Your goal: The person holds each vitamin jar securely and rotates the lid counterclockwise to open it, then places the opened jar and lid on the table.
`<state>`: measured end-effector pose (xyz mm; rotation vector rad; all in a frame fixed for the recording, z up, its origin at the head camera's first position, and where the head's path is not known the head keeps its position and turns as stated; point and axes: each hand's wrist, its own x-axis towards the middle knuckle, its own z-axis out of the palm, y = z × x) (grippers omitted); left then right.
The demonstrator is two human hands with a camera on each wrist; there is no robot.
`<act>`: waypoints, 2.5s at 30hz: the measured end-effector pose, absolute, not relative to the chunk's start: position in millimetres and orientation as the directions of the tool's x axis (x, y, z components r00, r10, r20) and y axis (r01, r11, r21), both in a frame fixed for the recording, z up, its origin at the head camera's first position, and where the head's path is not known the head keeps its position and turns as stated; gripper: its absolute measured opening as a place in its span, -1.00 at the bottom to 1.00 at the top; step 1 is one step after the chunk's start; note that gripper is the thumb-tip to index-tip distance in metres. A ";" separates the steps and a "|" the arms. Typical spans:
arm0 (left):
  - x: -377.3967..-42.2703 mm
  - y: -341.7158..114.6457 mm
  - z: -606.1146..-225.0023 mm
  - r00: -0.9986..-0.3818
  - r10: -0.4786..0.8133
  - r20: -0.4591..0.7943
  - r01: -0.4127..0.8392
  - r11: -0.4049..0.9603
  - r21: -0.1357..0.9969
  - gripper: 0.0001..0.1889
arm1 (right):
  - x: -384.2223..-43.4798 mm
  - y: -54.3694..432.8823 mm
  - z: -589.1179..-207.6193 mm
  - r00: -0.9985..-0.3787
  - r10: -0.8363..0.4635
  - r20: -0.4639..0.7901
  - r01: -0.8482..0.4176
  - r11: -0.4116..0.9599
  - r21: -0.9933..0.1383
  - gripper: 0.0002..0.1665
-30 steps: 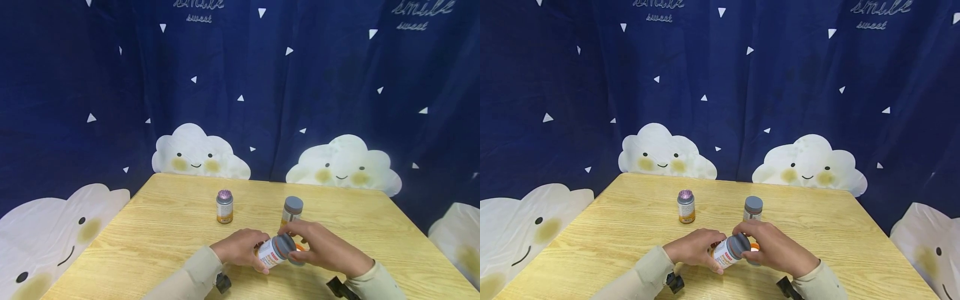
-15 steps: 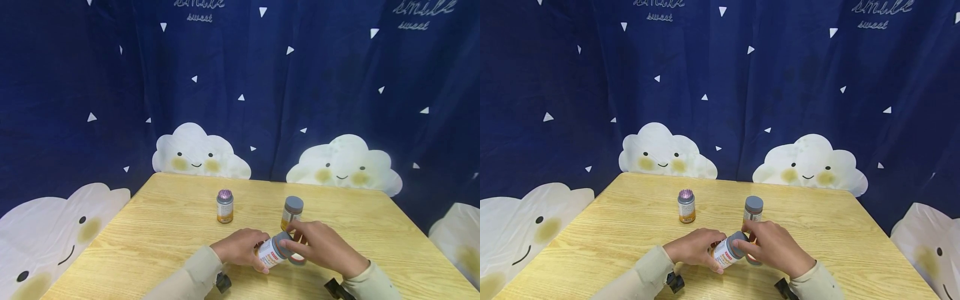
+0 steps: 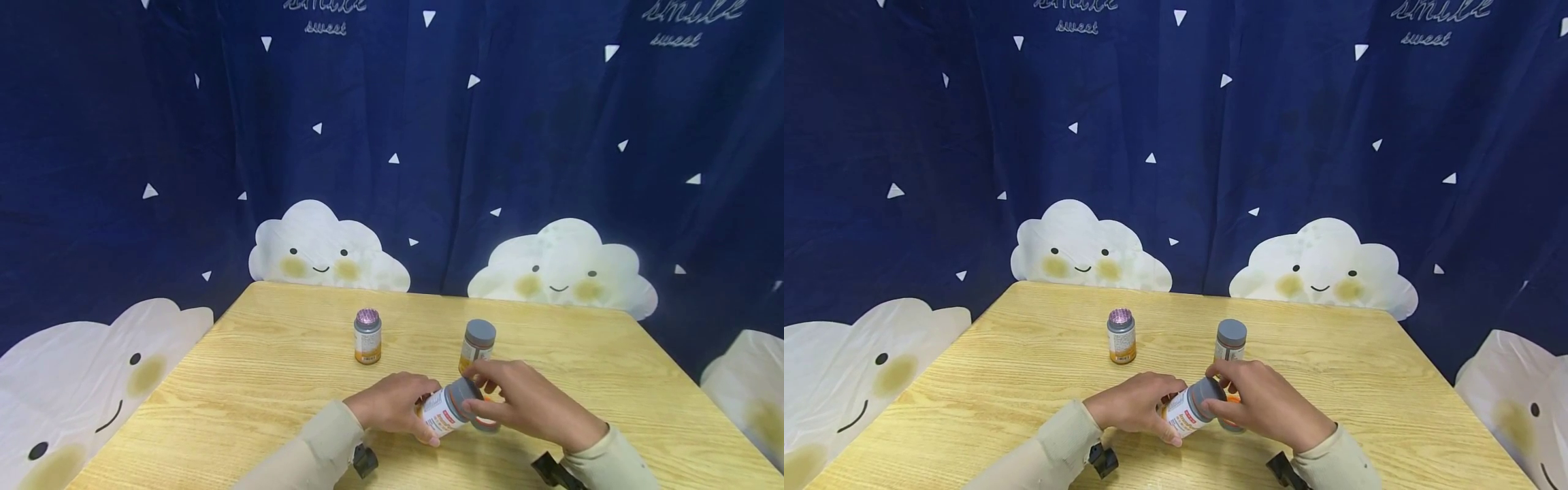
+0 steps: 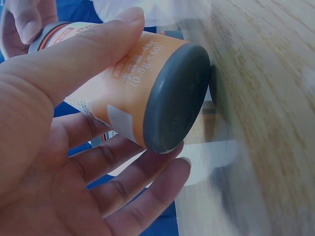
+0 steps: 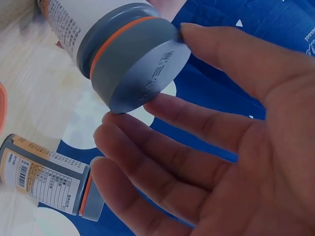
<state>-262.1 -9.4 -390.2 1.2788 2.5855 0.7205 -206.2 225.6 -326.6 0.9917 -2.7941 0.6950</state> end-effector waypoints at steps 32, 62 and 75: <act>-261.2 -9.9 -390.2 -0.621 0.781 0.059 0.693 0.513 0.506 -0.51 | -206.2 216.8 -332.6 -0.851 -0.454 0.264 -0.523 0.774 -0.357 -0.62; -261.3 -9.2 -389.6 -0.628 0.776 0.051 0.686 0.521 0.508 -0.53 | -206.3 221.6 -327.7 -0.716 -0.644 0.269 -0.697 0.644 -0.314 -0.53; -261.6 -8.7 -389.5 -0.626 0.777 0.057 0.693 0.521 0.498 -0.53 | -204.0 217.8 -331.6 -0.792 -0.522 0.317 -0.607 0.732 -0.311 -0.63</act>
